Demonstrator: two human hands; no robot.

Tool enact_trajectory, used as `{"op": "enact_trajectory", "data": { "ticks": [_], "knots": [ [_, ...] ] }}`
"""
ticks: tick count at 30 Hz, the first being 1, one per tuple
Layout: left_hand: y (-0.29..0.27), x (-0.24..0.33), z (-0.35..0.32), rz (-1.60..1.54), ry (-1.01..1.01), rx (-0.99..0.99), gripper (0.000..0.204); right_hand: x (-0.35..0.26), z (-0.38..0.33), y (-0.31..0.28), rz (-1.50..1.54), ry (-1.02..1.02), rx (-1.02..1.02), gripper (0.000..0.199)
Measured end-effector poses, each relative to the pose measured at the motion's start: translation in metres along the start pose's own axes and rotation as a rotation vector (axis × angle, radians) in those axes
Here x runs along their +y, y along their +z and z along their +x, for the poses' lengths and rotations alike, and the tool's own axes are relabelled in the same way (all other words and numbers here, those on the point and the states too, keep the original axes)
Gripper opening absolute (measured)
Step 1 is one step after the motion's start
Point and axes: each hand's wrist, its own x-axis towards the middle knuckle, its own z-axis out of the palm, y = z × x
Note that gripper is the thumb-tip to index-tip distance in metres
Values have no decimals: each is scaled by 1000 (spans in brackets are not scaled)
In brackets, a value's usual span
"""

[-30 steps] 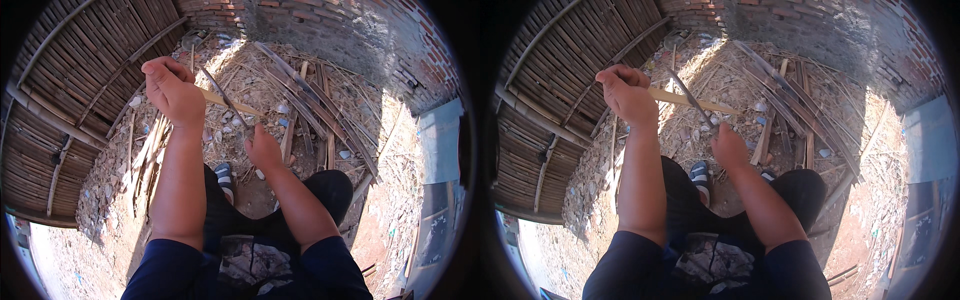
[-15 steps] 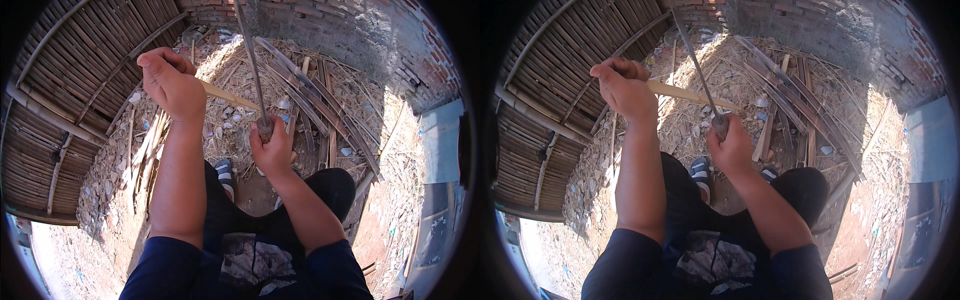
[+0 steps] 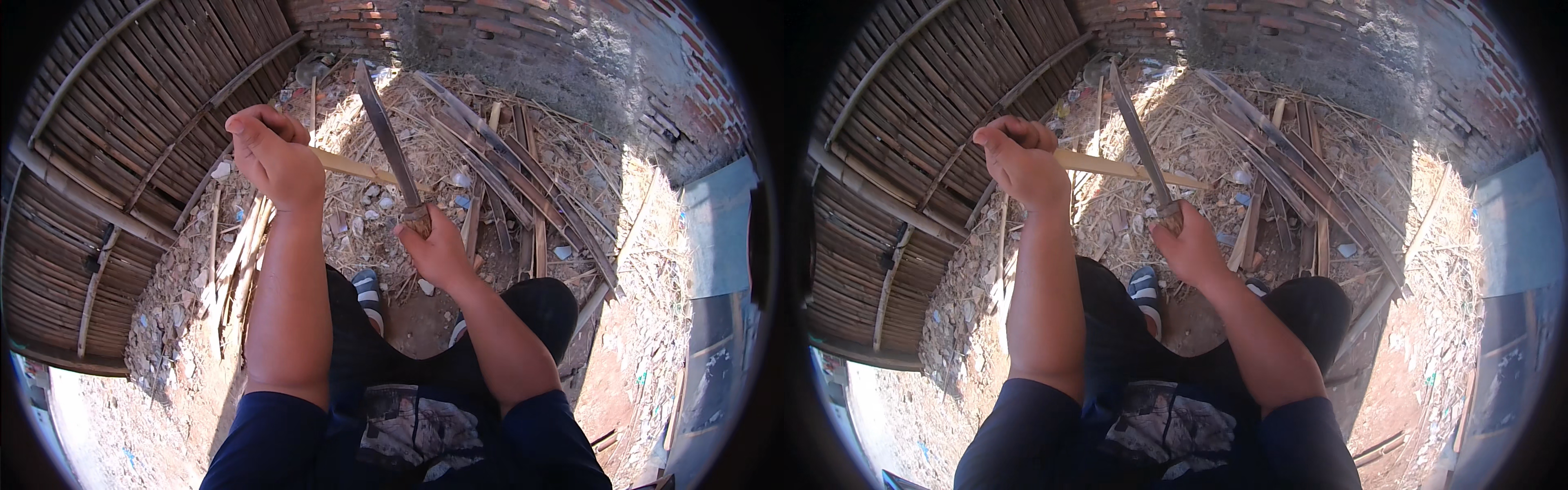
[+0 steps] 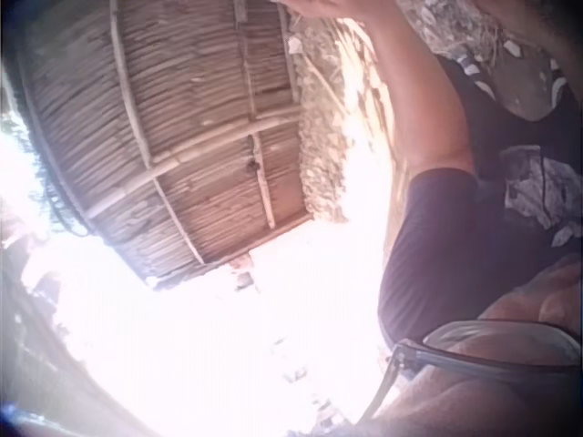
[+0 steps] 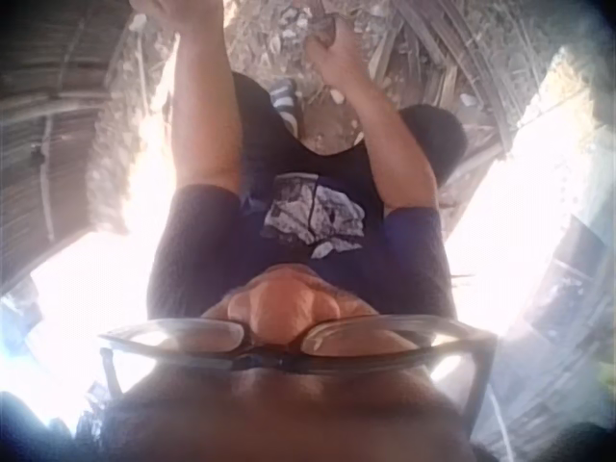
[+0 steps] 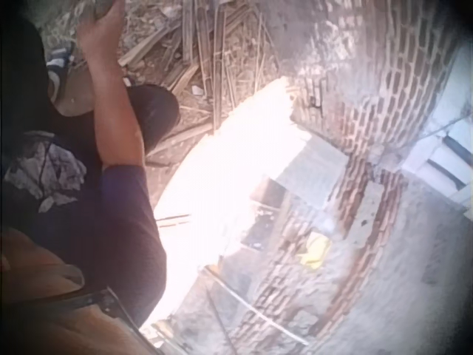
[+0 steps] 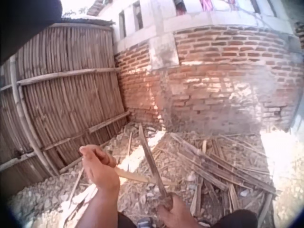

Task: The person scrapes a bamboo strip using a machete. They hold the bamboo strip with one hand and repeatedly draw the machete blade along its length to smooth it.

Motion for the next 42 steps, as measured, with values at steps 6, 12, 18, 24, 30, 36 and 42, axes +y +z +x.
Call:
{"op": "enact_trajectory", "data": {
  "ticks": [6,12,18,24,30,36,42],
  "knots": [
    [-3,3,4,9,-16,68,61,19,-16,13,-482,184,-110,30],
    [1,4,-3,-1,-57,10,62,197,-6,-11,-954,443,-693,44],
    [-5,1,4,5,-17,16,61,109,2,1,-628,544,-248,48],
    [-17,1,13,-3,-96,-37,47,53,4,-28,-641,353,-326,47],
    [-36,19,21,-312,-389,205,30,37,9,-91,-708,326,-515,44],
    [-88,64,56,-435,-215,-54,32,14,8,-140,-540,290,-484,52],
    [-174,128,80,-428,-38,102,29,3,7,-157,-210,395,-394,44]
  ]
}}
